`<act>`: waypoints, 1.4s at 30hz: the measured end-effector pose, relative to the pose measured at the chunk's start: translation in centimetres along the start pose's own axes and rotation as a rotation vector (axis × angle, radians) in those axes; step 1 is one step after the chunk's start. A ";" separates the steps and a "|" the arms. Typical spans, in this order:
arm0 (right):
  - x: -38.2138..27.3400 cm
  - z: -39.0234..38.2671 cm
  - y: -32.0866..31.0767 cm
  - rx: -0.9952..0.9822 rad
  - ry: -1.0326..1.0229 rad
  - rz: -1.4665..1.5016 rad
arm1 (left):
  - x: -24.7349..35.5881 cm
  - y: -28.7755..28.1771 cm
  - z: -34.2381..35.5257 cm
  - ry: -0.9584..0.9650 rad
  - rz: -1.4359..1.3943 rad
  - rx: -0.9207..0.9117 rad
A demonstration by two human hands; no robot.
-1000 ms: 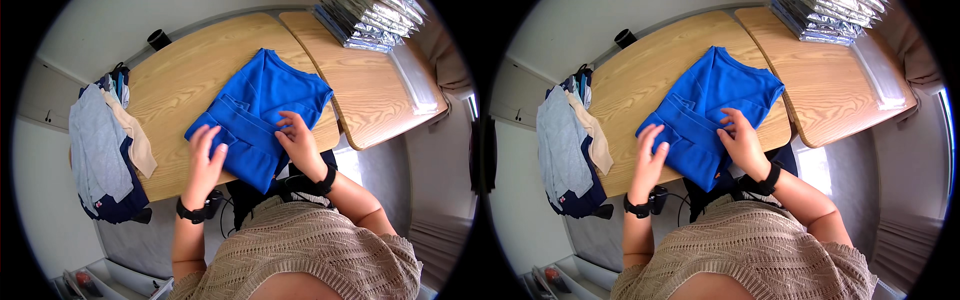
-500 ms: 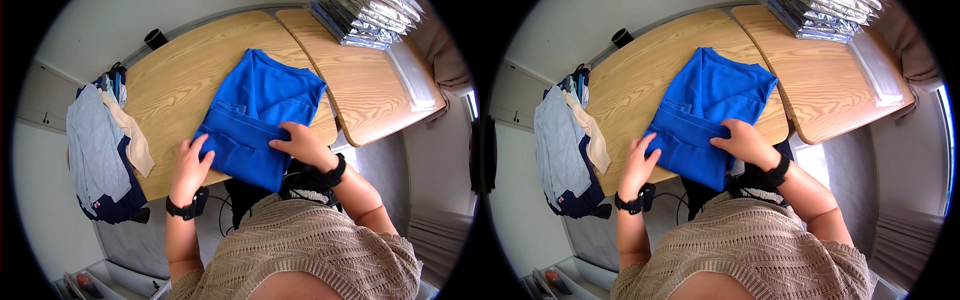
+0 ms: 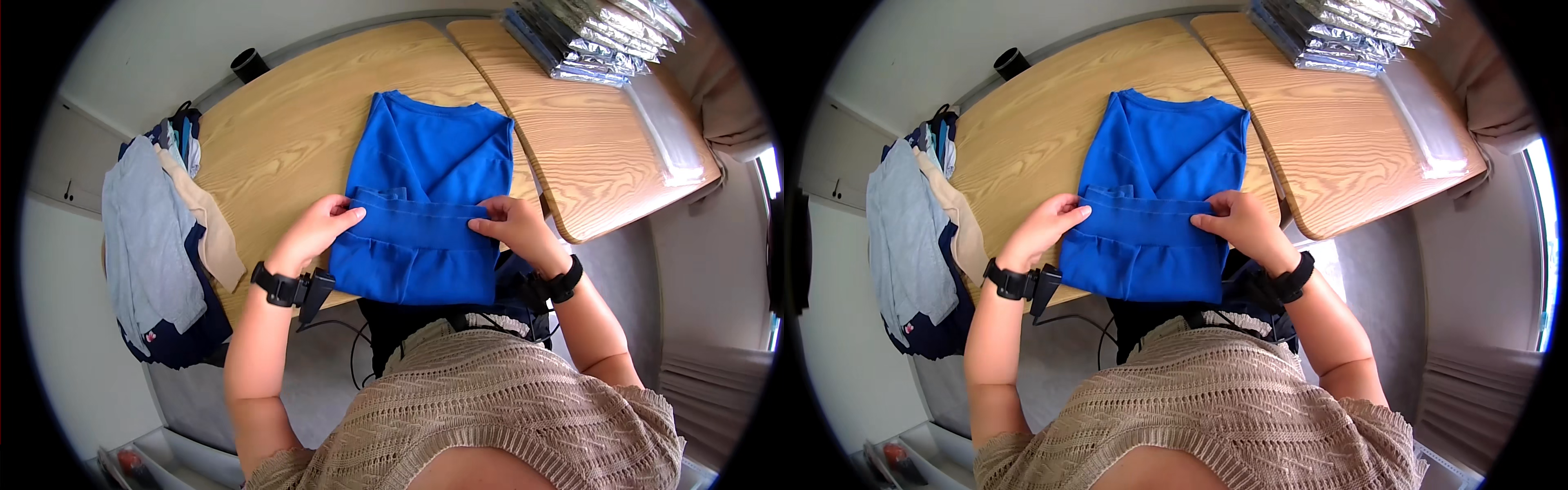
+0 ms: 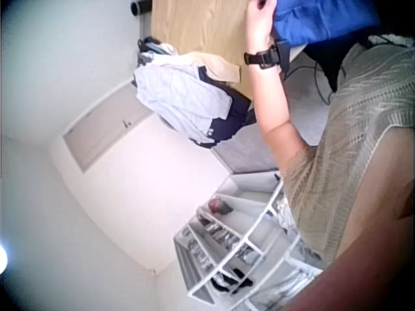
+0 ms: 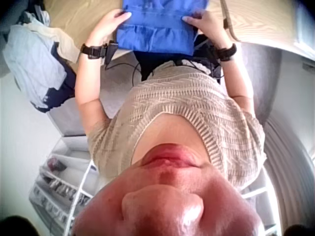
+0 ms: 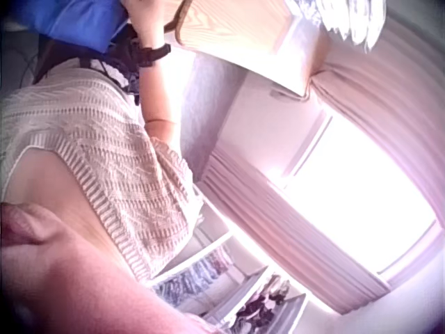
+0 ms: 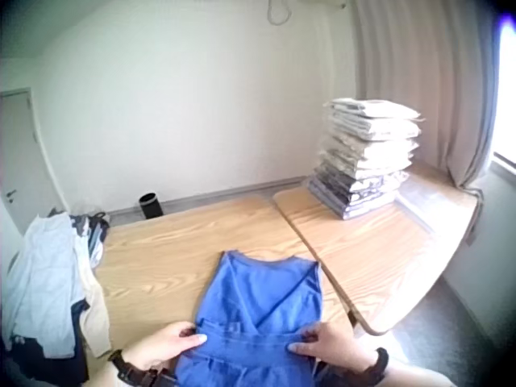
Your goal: Folding a blue shirt and placing it into a plastic bag.
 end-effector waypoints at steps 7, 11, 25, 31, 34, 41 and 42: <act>2.0 0.4 0.2 0.025 -0.206 0.163 | -0.3 -0.6 1.8 -0.014 0.262 -0.021; 2.5 1.1 -0.4 0.020 -0.142 0.267 | 0.0 -0.5 2.4 0.056 0.159 0.012; 3.7 -2.8 0.8 0.247 -0.852 -0.872 | 1.1 -0.7 -2.0 0.269 0.632 -0.261; 4.3 -1.5 0.8 0.318 -0.923 -0.809 | -0.1 0.5 -4.1 0.148 0.680 -0.238; 4.4 -1.3 -0.2 0.240 -0.916 -0.730 | -0.1 1.5 -6.1 0.154 0.697 -0.278; 3.2 -0.4 -2.0 0.015 -0.858 -0.360 | -0.1 3.2 -7.0 0.413 0.810 -0.108; 3.3 0.0 -2.2 -0.017 -0.858 -0.331 | 0.4 3.5 -6.6 0.529 0.810 -0.045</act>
Point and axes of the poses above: each hand's wrist, its own z-axis towards the middle knuckle, its own y-axis out of the palm, x = y × z, the point moved 1 cm from there along z, towards the middle knuckle, and after that the axes turned 4 degrees about -z, right-handed, at the moved point
